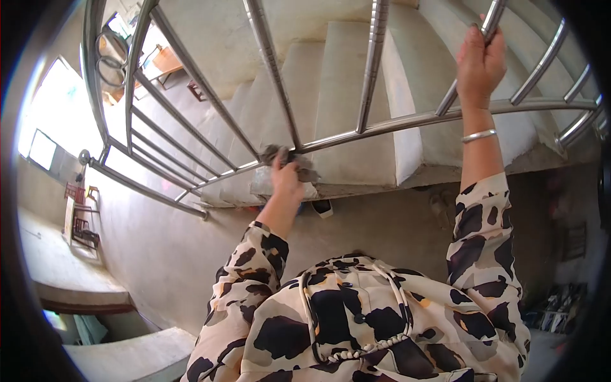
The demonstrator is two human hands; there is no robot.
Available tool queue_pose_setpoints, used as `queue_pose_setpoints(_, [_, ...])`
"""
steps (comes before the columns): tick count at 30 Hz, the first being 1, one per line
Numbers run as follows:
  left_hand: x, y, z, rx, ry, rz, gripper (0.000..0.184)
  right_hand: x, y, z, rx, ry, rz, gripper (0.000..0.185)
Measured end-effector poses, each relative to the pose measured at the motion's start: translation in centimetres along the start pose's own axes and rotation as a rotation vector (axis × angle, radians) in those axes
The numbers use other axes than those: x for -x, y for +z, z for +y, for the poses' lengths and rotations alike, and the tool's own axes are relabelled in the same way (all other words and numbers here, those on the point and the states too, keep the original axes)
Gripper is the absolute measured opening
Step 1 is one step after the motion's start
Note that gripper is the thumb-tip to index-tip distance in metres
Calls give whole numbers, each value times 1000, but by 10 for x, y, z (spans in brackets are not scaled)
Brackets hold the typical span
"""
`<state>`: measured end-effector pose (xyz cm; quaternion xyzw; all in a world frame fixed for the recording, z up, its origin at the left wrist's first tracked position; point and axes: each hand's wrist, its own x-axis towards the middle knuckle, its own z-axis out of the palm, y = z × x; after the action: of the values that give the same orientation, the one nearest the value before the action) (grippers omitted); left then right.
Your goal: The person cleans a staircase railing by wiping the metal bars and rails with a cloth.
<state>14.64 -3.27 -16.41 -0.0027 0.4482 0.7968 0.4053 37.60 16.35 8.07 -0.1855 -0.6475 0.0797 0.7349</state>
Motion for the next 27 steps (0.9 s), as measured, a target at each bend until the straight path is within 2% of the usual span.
queue_pose_setpoints(1, [17, 13, -1, 2, -38, -35, 44, 2, -1, -8, -85, 105, -28, 25])
queue_pose_setpoints(3, [48, 39, 2, 157, -199, -86, 35, 4, -2, -13, -123, 111, -55, 25])
queue_pose_setpoints(4, [69, 54, 6, 149, -264, -213, 35, 4, -2, -15, -143, 106, -69, 26])
queue_pose_setpoints(5, [94, 72, 8, 6, -316, -271, 37, 3, -2, -18, -130, 116, -71, 26])
queue_pose_setpoints(6, [112, 82, 6, 36, -365, -398, 37, 4, 0, -19, -137, 117, -78, 26])
queue_pose_setpoints(8, [124, 100, 7, 114, -357, -442, 38, 3, 0, -19, -193, 139, -70, 26])
queue_pose_setpoints(10, [110, 89, 22, 43, -297, -451, 42, 2, -3, -23, -190, 125, -88, 26])
queue_pose_setpoints(11, [105, 76, 31, -37, -184, -373, 45, 2, -3, -22, -188, 117, -98, 26])
queue_pose_setpoints(12, [108, 68, 48, -203, -52, -201, 46, 0, -2, -20, -181, 115, -87, 26])
queue_pose_setpoints(13, [81, 39, 46, -296, 77, -111, 47, 0, -2, -17, -179, 114, -89, 25])
queue_pose_setpoints(14, [59, 17, 55, -235, 158, -125, 45, 3, -2, -15, -172, 122, -91, 24])
queue_pose_setpoints(15, [44, 7, 65, -235, 250, -18, 40, 4, -1, -19, -150, 147, -72, 24])
queue_pose_setpoints(16, [29, 5, 74, -374, 376, -82, 36, 6, -4, -18, -140, 158, -77, 24])
queue_pose_setpoints(18, [-11, 6, 81, -426, 369, -141, 32, 3, -1, -17, -127, 145, -51, 24])
queue_pose_setpoints(20, [-41, 21, 87, -423, -36, -426, 24, 2, 3, -19, -151, 151, -24, 22])
queue_pose_setpoints(21, [-58, 28, 90, -417, -38, -434, 24, 2, 4, -20, -177, 161, 5, 20])
queue_pose_setpoints(23, [-88, 43, 92, -647, -321, -652, 17, 3, 4, -18, -199, 163, -3, 22])
queue_pose_setpoints(24, [-94, 50, 88, -637, -324, -657, 17, 4, 5, -18, -229, 175, -12, 24])
queue_pose_setpoints(26, [-101, 71, 78, -926, -431, -643, 15, 5, 4, -18, -218, 171, -20, 24])
queue_pose_setpoints(27, [-129, 67, 58, -1144, 135, -1186, 16, 4, 4, -18, -207, 172, -17, 25])
